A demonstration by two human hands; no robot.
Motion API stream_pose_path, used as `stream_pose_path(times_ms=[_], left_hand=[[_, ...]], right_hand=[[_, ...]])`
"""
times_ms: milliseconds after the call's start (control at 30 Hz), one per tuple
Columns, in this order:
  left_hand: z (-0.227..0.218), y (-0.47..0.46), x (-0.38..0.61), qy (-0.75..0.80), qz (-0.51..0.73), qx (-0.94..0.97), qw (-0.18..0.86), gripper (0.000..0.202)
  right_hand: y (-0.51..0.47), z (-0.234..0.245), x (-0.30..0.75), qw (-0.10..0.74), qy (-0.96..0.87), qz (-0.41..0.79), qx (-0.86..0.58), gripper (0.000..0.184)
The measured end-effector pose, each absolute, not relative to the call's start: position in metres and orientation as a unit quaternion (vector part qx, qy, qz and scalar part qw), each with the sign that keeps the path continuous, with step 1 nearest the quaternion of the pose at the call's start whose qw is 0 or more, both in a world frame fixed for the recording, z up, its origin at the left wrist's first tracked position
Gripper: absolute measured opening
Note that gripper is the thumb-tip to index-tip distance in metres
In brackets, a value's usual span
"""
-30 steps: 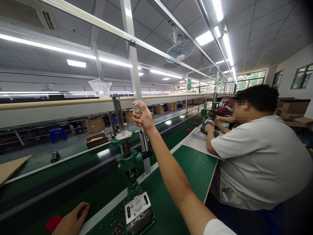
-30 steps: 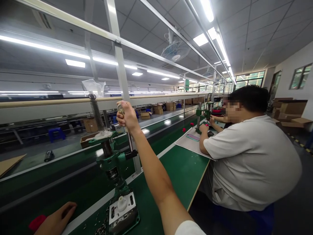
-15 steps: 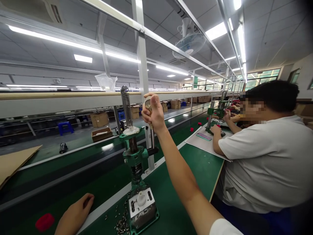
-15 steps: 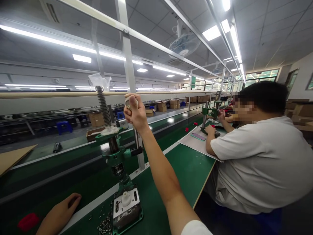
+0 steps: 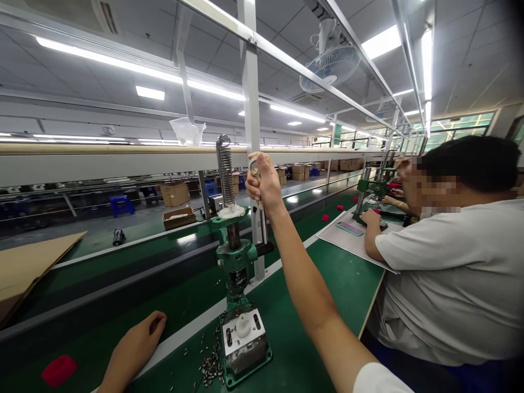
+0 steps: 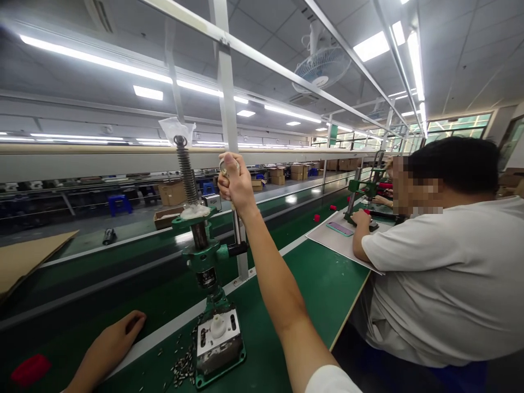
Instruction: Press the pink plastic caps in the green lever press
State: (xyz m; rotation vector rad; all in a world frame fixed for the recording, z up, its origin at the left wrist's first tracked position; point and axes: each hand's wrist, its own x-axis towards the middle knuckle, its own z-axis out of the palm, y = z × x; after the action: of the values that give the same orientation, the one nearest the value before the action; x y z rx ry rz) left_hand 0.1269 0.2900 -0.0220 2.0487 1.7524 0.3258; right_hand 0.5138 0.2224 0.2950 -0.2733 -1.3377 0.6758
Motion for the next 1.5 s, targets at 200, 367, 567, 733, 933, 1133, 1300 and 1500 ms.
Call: stream_pose_path(times_ms=[200,367,567,733,933,1133,1300,1500], left_hand=[[-0.022,0.288,0.128,0.631,0.124,0.737,0.208,0.054],[-0.024,0.288,0.127,0.632,0.117,0.738,0.206,0.054],[-0.027,0.291,0.125,0.626,0.118,0.742,0.207,0.053],[-0.026,0.291,0.127,0.631,0.113,0.739,0.207,0.052],[-0.023,0.286,0.128,0.631,0.113,0.740,0.205,0.051],[-0.023,0.287,0.128,0.632,0.114,0.739,0.202,0.052],[-0.023,0.287,0.128,0.627,0.117,0.741,0.208,0.051],[-0.018,0.283,0.130,0.630,0.108,0.740,0.209,0.051]], right_hand=[[0.190,0.288,0.516,0.722,-0.646,0.240,-0.064,0.037],[0.205,0.289,0.519,0.707,-0.644,0.280,-0.085,0.043],[0.235,0.295,0.517,0.707,-0.611,0.331,-0.132,0.050],[0.204,0.288,0.515,0.732,-0.626,0.251,-0.097,0.044],[0.182,0.283,0.516,0.727,-0.643,0.228,-0.076,0.037],[0.217,0.291,0.517,0.719,-0.622,0.290,-0.114,0.046],[0.235,0.293,0.517,0.717,-0.599,0.322,-0.152,0.055],[0.211,0.290,0.514,0.737,-0.614,0.258,-0.116,0.050]])
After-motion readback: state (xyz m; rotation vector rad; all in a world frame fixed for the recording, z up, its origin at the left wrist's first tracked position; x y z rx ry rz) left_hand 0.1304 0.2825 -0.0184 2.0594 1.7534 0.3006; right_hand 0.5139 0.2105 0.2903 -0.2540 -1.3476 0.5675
